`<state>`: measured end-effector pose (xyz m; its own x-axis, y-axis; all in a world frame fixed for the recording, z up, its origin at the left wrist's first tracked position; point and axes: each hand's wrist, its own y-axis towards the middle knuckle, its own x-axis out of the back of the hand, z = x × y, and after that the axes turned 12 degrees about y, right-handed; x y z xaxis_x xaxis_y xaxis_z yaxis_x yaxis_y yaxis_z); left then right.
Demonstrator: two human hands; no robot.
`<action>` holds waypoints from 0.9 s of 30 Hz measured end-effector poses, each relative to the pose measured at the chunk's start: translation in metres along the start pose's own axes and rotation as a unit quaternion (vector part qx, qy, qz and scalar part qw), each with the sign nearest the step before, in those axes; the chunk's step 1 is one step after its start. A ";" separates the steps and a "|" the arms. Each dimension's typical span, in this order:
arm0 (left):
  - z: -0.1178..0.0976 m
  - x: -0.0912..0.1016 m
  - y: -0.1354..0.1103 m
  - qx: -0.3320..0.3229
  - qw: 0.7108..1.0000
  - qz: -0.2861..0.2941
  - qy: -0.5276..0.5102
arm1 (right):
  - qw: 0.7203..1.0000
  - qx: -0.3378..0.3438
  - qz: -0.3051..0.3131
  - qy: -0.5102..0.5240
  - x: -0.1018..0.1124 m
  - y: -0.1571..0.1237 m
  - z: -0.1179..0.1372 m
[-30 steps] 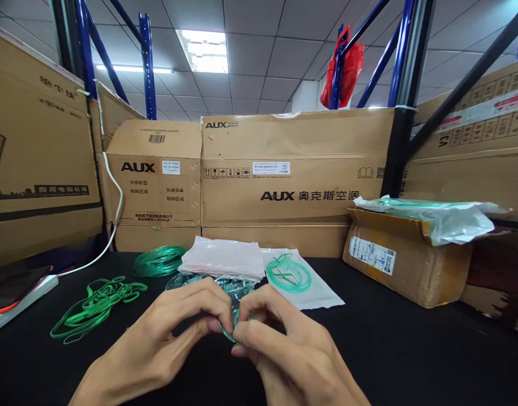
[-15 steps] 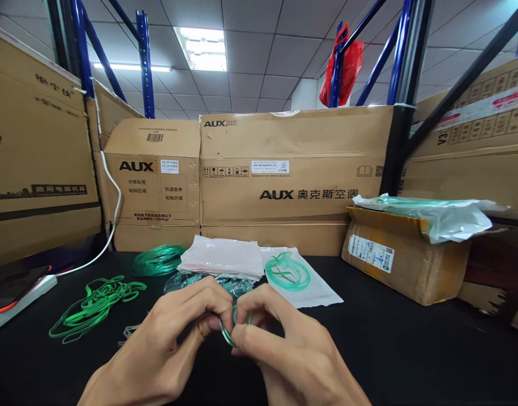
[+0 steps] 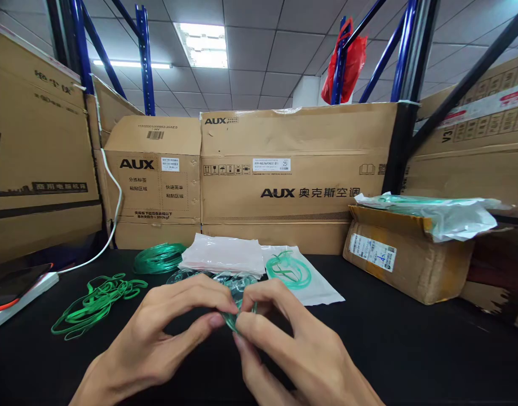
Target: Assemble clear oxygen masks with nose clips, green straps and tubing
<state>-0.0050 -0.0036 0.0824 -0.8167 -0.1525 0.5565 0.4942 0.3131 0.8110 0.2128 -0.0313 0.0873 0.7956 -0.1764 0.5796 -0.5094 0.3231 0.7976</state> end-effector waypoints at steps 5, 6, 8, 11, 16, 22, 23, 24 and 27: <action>0.003 0.002 0.000 -0.011 1.000 0.001 0.002 | 0.996 0.019 0.035 -0.081 0.003 0.002 0.000; 0.003 0.002 0.001 -0.011 1.000 0.004 -0.001 | 0.995 0.021 0.032 -0.093 0.003 0.002 0.000; 0.003 0.003 0.001 -0.009 1.000 0.012 -0.003 | 0.993 0.023 0.031 -0.110 0.003 0.001 0.001; 0.000 0.003 0.001 -0.003 1.000 0.021 -0.013 | 0.993 0.022 0.023 -0.118 0.001 -0.001 0.002; -0.006 0.003 -0.001 0.001 1.000 0.022 -0.020 | 0.996 -0.003 0.008 -0.094 -0.004 -0.004 0.004; -0.007 -0.001 -0.001 0.004 1.000 0.018 -0.014 | 0.998 -0.029 -0.022 -0.049 -0.008 -0.001 0.007; -0.007 -0.002 -0.001 0.006 1.000 0.018 -0.013 | 0.998 -0.025 -0.025 -0.051 -0.007 0.000 0.007; -0.007 -0.003 0.000 0.009 1.000 0.015 -0.012 | 0.998 -0.024 -0.027 -0.055 -0.007 0.000 0.007; -0.007 -0.006 0.000 0.014 1.000 0.006 -0.012 | 0.998 -0.022 -0.023 -0.060 -0.005 0.001 0.006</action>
<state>0.0023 -0.0092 0.0806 -0.8176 -0.1270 0.5617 0.4955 0.3419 0.7985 0.2058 -0.0359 0.0865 0.7713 -0.3018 0.5604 -0.4561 0.3522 0.8173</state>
